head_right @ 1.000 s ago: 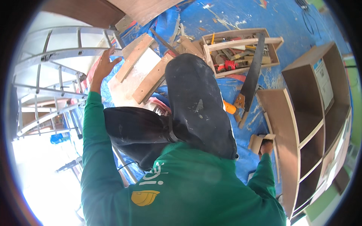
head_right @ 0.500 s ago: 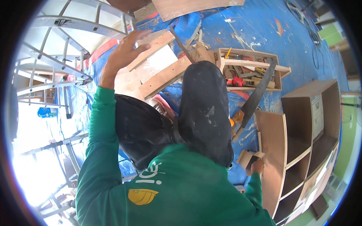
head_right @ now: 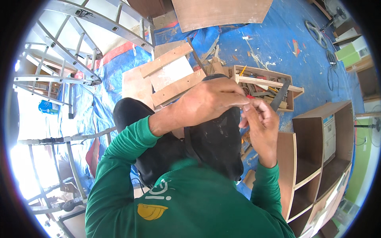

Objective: The person assembles a small wooden frame by joining pieces with a power drill and a hand saw. They then lift the frame and place it into a larger cabinet structure.

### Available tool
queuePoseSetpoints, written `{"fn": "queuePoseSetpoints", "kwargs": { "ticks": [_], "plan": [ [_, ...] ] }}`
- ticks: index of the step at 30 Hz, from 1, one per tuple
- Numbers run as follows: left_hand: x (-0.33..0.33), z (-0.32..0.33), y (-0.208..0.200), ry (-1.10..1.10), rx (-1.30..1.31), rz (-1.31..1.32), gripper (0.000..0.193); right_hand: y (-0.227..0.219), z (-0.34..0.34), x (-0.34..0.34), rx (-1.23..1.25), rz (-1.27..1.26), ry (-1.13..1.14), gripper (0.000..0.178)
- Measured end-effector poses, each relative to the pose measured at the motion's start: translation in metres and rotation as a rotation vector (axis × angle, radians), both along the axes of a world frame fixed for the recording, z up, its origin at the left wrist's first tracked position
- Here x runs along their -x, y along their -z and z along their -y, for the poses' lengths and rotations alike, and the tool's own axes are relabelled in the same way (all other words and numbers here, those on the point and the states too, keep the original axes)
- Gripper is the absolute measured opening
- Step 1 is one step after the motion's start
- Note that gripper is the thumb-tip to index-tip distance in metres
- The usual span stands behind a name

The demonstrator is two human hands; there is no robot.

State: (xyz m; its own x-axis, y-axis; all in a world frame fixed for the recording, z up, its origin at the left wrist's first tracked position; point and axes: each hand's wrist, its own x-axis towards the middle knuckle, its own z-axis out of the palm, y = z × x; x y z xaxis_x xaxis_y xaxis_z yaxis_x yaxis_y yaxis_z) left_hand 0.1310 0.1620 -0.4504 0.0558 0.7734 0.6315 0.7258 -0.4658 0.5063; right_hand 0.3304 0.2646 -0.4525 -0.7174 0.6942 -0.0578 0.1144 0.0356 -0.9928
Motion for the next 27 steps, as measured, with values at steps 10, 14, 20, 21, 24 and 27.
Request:
{"fn": "queuePoseSetpoints", "kwargs": {
  "ticks": [10, 14, 20, 21, 24, 27],
  "plan": [
    [0.232, 0.061, 0.074, -0.625, 0.127, -0.214, 0.02, 0.238, -0.038, -0.063, -0.292, 0.436, -0.101, 0.037],
    [0.334, 0.121, 0.16, -0.897, 0.783, -0.267, 0.008, 0.326, 0.009, -0.09, -0.313, 0.553, -0.122, 0.039],
    [0.351, 0.146, 0.266, -0.877, 0.578, -0.247, 0.009, 0.369, 0.028, -0.08, -0.353, 0.59, -0.08, 0.042],
    [0.342, 0.125, 0.271, -0.907, 0.57, -0.22, 0.01, 0.373, 0.025, -0.085, -0.361, 0.607, -0.052, 0.043],
    [0.341, 0.122, 0.272, -0.944, 0.505, 0.13, 0.022, 0.373, 0.023, -0.082, -0.368, 0.584, -0.025, 0.045],
    [0.343, 0.139, 0.277, -1.001, 0.42, 0.306, 0.043, 0.361, 0.011, -0.078, -0.376, 0.491, 0.008, 0.047]
  ]
}}
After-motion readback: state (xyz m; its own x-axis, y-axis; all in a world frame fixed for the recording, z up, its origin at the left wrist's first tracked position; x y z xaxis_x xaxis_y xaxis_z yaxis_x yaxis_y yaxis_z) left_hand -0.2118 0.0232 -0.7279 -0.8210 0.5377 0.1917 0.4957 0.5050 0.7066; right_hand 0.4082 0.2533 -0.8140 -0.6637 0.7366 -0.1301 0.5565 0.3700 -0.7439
